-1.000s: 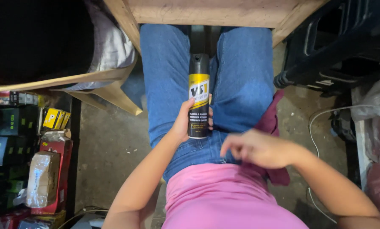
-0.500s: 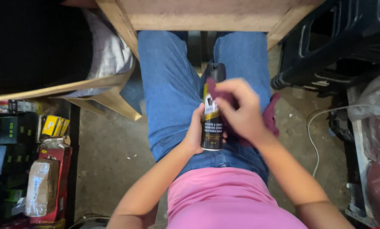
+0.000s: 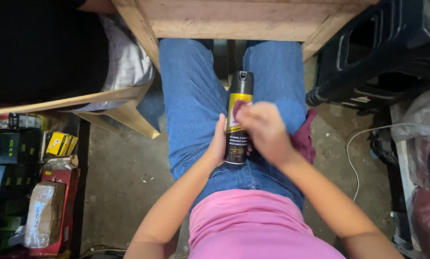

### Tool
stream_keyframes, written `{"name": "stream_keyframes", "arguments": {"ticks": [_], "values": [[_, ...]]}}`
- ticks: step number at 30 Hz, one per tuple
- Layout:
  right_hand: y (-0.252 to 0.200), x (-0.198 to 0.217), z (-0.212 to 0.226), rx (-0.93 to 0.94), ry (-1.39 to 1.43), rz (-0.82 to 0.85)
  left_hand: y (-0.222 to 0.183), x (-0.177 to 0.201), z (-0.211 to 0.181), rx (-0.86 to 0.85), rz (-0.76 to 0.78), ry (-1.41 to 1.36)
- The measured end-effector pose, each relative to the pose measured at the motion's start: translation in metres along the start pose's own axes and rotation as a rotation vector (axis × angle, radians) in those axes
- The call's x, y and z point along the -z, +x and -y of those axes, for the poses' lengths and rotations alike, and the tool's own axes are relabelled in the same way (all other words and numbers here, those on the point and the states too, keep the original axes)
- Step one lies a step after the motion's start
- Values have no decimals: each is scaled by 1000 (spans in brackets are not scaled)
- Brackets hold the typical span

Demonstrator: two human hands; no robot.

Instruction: Wiping down a spray can with a cloth and inspecting the label.

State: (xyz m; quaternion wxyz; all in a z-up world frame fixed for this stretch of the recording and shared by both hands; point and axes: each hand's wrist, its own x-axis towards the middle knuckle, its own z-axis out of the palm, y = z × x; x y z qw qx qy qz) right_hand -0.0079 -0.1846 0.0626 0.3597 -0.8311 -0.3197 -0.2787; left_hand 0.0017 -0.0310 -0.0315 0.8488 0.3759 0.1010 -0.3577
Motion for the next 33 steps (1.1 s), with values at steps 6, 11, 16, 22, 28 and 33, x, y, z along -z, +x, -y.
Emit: {"name": "stream_keyframes", "arguments": {"ticks": [6,11,16,22,28,33], "values": [[18,-9,-21,-149,12,10,1,2,0,32,23,-58],[-14,-3,32,-133,45,104,-8,-21,-4,-17,-236,-125],[-43,6,55,-250,199,115,-17,-35,-4,-28,-216,-70],[-5,5,3,-126,44,-2,-12,-16,-12,28,-38,-24],[6,-19,-25,-384,127,-10,1,2,1,4,28,8],[-21,-11,7,-398,155,65,-12,-14,-12,15,-91,-65]]}}
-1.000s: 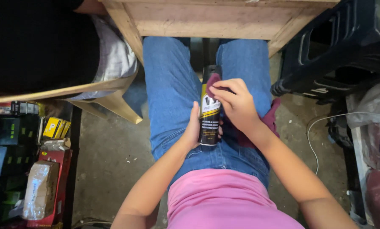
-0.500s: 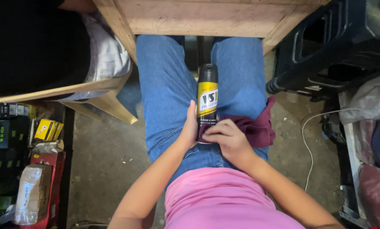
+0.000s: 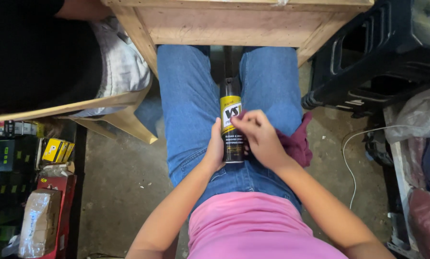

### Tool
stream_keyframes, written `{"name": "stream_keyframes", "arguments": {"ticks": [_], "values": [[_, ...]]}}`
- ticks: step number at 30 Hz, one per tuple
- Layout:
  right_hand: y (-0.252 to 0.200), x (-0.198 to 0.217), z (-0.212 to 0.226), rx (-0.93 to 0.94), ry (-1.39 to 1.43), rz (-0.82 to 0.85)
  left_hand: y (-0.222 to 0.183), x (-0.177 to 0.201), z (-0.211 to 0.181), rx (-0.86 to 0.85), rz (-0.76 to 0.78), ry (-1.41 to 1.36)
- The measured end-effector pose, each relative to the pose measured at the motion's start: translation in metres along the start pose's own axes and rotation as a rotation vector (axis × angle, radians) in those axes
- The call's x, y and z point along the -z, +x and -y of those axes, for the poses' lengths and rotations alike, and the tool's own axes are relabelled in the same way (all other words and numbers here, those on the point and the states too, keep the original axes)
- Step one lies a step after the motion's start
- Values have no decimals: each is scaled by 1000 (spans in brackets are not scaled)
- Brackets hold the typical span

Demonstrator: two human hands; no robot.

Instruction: Wiping down a spray can with a cloth and inspecting the label.

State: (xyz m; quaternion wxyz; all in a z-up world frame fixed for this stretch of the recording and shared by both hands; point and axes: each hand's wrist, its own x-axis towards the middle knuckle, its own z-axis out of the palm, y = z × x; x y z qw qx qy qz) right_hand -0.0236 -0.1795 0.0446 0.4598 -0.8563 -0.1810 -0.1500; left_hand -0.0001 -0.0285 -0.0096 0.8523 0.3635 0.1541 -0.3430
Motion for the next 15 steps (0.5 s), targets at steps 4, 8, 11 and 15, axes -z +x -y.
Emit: {"name": "stream_keyframes", "arguments": {"ticks": [4,8,11,15], "values": [[-39,10,15,21,-45,172,23,14,17,-33,-139,-36],[-45,10,19,23,-93,179,11,-2,8,-30,-154,-41],[-29,6,16,51,-146,151,18,10,10,-30,-53,-48],[18,4,3,43,-252,42,15,14,9,15,84,8]]}}
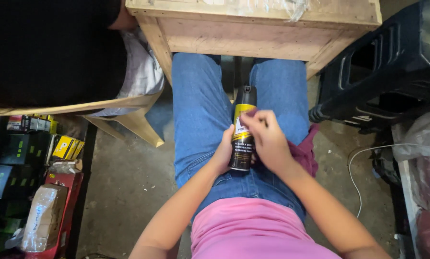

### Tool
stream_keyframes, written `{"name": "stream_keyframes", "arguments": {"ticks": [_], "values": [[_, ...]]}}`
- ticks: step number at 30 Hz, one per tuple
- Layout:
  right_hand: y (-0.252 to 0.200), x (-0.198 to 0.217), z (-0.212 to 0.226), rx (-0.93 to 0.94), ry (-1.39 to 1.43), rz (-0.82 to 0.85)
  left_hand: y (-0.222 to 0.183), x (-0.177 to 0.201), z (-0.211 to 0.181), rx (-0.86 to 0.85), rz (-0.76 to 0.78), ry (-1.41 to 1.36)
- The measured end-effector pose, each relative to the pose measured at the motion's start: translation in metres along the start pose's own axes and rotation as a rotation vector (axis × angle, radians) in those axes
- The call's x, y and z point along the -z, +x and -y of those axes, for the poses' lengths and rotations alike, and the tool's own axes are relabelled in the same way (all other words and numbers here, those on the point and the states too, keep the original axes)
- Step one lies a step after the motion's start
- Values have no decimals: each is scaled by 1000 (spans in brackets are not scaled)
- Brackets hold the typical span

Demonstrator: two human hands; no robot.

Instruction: Wiping down a spray can with a cloth and inspecting the label.

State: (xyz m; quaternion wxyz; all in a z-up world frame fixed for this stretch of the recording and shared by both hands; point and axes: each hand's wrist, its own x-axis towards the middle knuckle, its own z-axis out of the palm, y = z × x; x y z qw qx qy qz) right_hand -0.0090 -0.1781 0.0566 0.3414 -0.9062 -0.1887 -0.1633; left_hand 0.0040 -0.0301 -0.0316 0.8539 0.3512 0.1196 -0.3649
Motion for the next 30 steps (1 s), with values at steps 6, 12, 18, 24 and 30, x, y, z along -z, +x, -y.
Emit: {"name": "stream_keyframes", "arguments": {"ticks": [6,12,18,24,30], "values": [[27,-9,-24,-148,95,4,-5,4,2,-18,138,49],[-27,6,28,-22,151,77,-2,12,4,-26,-15,-164],[-75,-3,22,-42,11,108,-2,7,2,26,-55,-123],[-32,0,10,-112,-52,6,-5,-6,-10,61,-102,-42],[3,-5,-3,-208,-2,-85,-8,-13,-14,54,-34,-82]]}}
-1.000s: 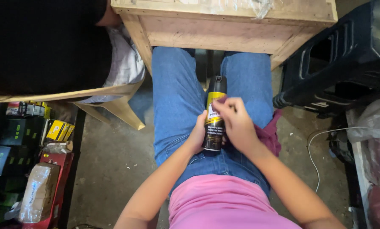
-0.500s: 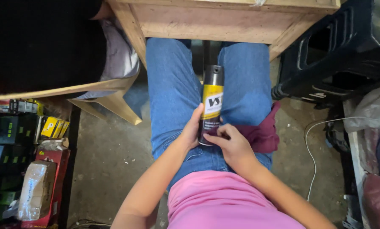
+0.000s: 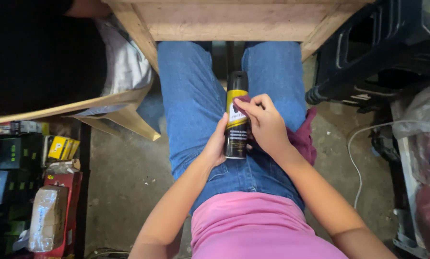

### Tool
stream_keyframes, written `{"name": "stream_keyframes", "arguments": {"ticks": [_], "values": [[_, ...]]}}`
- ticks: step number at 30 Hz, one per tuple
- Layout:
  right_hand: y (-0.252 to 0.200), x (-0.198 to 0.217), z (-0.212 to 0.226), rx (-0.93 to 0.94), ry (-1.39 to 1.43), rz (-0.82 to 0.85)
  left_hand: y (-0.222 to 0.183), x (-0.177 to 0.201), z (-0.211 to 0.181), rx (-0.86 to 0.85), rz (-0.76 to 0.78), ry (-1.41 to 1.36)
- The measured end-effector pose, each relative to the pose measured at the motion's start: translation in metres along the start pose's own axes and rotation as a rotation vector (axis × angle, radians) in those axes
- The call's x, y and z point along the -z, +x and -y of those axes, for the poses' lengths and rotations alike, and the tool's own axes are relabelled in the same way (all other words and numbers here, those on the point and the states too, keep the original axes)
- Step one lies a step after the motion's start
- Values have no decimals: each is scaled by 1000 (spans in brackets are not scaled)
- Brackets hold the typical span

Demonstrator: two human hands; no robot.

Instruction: Wiping down a spray can with a cloth and inspecting the label.

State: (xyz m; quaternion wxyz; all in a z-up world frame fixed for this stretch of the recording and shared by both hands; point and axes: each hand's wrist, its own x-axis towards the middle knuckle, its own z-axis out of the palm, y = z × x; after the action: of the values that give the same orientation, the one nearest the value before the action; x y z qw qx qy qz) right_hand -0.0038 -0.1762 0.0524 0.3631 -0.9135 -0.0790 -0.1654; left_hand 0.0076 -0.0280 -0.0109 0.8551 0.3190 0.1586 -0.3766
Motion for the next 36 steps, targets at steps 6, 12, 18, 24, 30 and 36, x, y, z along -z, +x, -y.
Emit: {"name": "stream_keyframes", "arguments": {"ticks": [6,12,18,24,30,36], "values": [[-29,16,18,11,173,108,9,16,7,-78,-97,-43],[-71,23,27,107,253,227,-7,-2,5,-167,-75,-21],[-37,15,19,170,99,110,9,22,8,-171,-39,-113],[-1,-3,2,48,45,33,10,33,8,-11,23,-206],[-17,-15,-4,11,101,2,-1,12,-3,-65,39,-206],[-23,-18,-23,-8,304,-4,-5,3,-5,-74,48,-211]]}}
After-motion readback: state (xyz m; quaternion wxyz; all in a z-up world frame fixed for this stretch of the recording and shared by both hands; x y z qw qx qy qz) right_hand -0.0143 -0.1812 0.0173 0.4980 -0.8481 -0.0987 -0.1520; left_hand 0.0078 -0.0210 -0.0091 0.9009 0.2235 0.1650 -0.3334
